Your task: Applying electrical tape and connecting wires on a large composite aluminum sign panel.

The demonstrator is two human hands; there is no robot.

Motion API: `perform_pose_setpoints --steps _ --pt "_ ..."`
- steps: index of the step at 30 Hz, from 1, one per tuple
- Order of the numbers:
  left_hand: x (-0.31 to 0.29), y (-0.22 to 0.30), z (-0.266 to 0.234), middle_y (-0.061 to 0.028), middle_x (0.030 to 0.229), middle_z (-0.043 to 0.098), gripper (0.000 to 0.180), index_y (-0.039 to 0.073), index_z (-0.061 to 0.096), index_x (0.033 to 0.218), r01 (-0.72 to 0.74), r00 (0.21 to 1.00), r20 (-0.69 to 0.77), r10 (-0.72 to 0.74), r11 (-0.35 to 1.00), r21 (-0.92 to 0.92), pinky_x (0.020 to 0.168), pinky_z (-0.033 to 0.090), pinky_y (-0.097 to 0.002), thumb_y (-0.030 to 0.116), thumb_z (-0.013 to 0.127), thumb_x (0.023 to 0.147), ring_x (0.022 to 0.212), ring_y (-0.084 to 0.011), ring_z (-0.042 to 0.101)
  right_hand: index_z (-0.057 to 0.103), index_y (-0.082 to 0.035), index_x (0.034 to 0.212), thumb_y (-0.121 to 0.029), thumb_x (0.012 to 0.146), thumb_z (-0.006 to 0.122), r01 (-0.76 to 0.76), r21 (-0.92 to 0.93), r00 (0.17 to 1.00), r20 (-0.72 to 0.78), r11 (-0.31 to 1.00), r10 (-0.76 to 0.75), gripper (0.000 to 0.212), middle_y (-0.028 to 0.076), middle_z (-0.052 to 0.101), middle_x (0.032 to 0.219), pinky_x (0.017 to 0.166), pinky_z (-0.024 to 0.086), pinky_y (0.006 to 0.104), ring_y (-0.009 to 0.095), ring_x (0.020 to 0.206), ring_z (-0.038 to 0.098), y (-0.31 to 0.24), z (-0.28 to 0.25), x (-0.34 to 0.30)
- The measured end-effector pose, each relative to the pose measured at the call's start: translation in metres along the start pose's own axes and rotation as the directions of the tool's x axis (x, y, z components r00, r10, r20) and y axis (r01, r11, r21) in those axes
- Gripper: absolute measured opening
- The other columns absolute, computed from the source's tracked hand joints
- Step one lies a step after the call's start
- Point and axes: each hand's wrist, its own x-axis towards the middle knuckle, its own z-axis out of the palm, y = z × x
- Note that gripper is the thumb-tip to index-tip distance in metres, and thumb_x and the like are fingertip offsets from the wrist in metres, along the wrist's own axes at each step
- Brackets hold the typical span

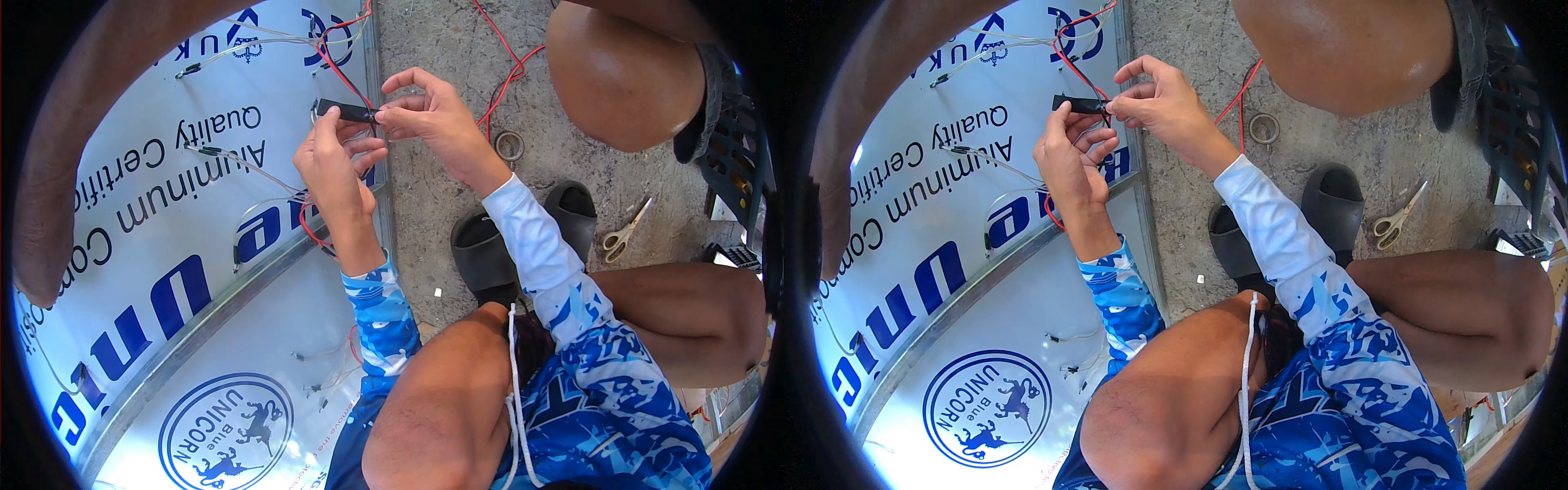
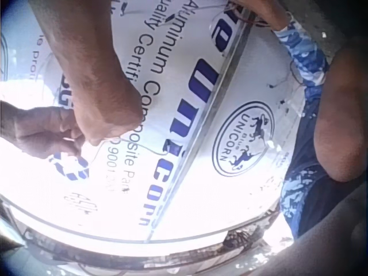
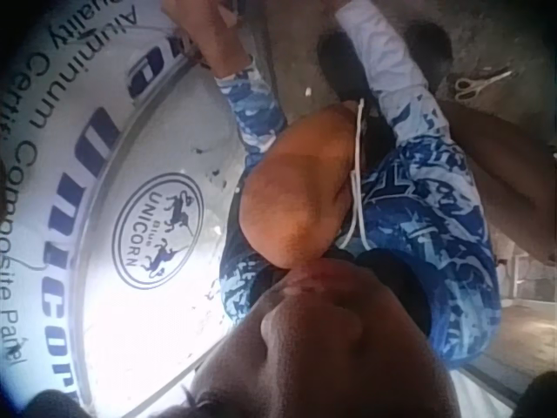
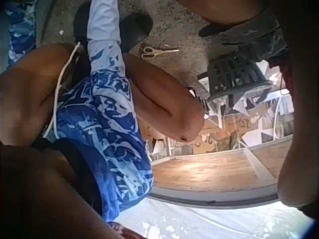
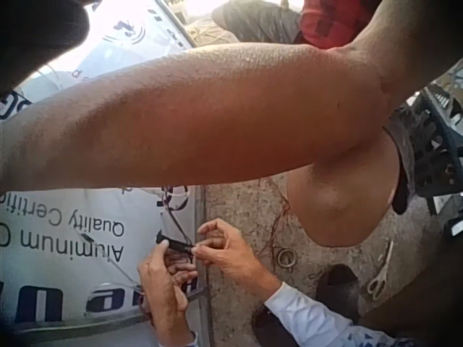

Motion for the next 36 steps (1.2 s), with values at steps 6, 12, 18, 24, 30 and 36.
perform_pose_setpoints --steps 6,12,18,24,30,36 --pt "-0.002 0.003 -0.004 -0.0159 0.078 0.064 0.035 -0.007 0.06 0.089 0.032 0.999 0.047 -0.028 0.995 -0.09 0.048 0.055 -0.0252 0.027 0.055 0.088 0.058 -0.0184 0.064 0.052 0.0 0.109 -0.009 0.083 0.069 0.053 -0.063 0.999 -0.008 0.997 -0.053 0.033 0.01 0.069 0.085 0.068 0.051 0.0253 0.012 0.077 0.064 -0.001 0.0 0.001" --pt "-0.003 -0.001 -0.009 -0.0129 0.077 0.066 0.022 -0.007 0.064 0.09 -0.094 0.985 0.161 0.061 0.974 0.208 0.053 0.056 -0.0229 0.013 0.069 0.083 0.06 -0.014 0.064 0.053 -0.002 0.111 -0.008 0.083 0.069 0.076 -0.164 0.997 0.001 0.984 -0.077 0.033 0.009 0.069 0.084 0.069 0.051 0.025 0.011 0.077 0.064 -0.003 -0.004 0.004" --pt "-0.004 -0.001 -0.01 -0.011 0.071 0.066 0.014 -0.008 0.065 0.089 -0.076 0.991 0.121 0.05 0.972 0.221 0.054 0.055 -0.0198 0.003 0.07 0.082 0.059 -0.0137 0.066 0.052 -0.002 0.112 -0.007 0.082 0.071 0.127 -0.346 0.99 -0.01 0.93 -0.139 0.036 0.011 0.07 0.089 0.073 0.052 0.0251 0.012 0.084 0.066 -0.004 -0.005 0.001" --pt "-0.006 -0.001 -0.008 -0.0112 0.071 0.066 0.012 -0.009 0.065 0.089 -0.099 0.992 0.102 0.073 0.952 0.288 0.052 0.054 -0.0197 0.002 0.068 0.084 0.059 -0.0134 0.066 0.053 0.002 0.108 -0.005 0.077 0.071 0.161 -0.184 0.984 -0.048 0.97 -0.172 0.036 0.018 0.071 0.087 0.071 0.054 0.0274 0.017 0.078 0.069 -0.001 -0.001 0.0" --pt "-0.006 -0.002 -0.009 -0.011 0.071 0.067 0.01 -0.009 0.064 0.09 -0.139 0.989 0.091 0.115 0.931 0.338 0.054 0.053 -0.0203 0.001 0.065 0.087 0.06 -0.013 0.065 0.048 0.001 0.114 -0.006 0.084 0.069 0.018 0.03 0.999 -0.032 0.999 -0.017 0.037 0.016 0.07 0.092 0.079 0.055 0.0295 0.015 0.083 0.068 -0.001 0.001 -0.004" --pt "-0.006 -0.001 -0.012 -0.0114 0.073 0.067 0.01 -0.008 0.064 0.089 -0.126 0.989 0.108 0.1 0.955 0.267 0.054 0.053 -0.0201 0.001 0.065 0.087 0.06 -0.0133 0.066 0.056 -0.001 0.109 -0.011 0.086 0.067 0.044 0.012 0.999 0.007 0.999 -0.044 0.027 0.01 0.069 0.093 0.079 0.055 0.0288 0.013 0.082 0.067 0.003 -0.003 -0.004"
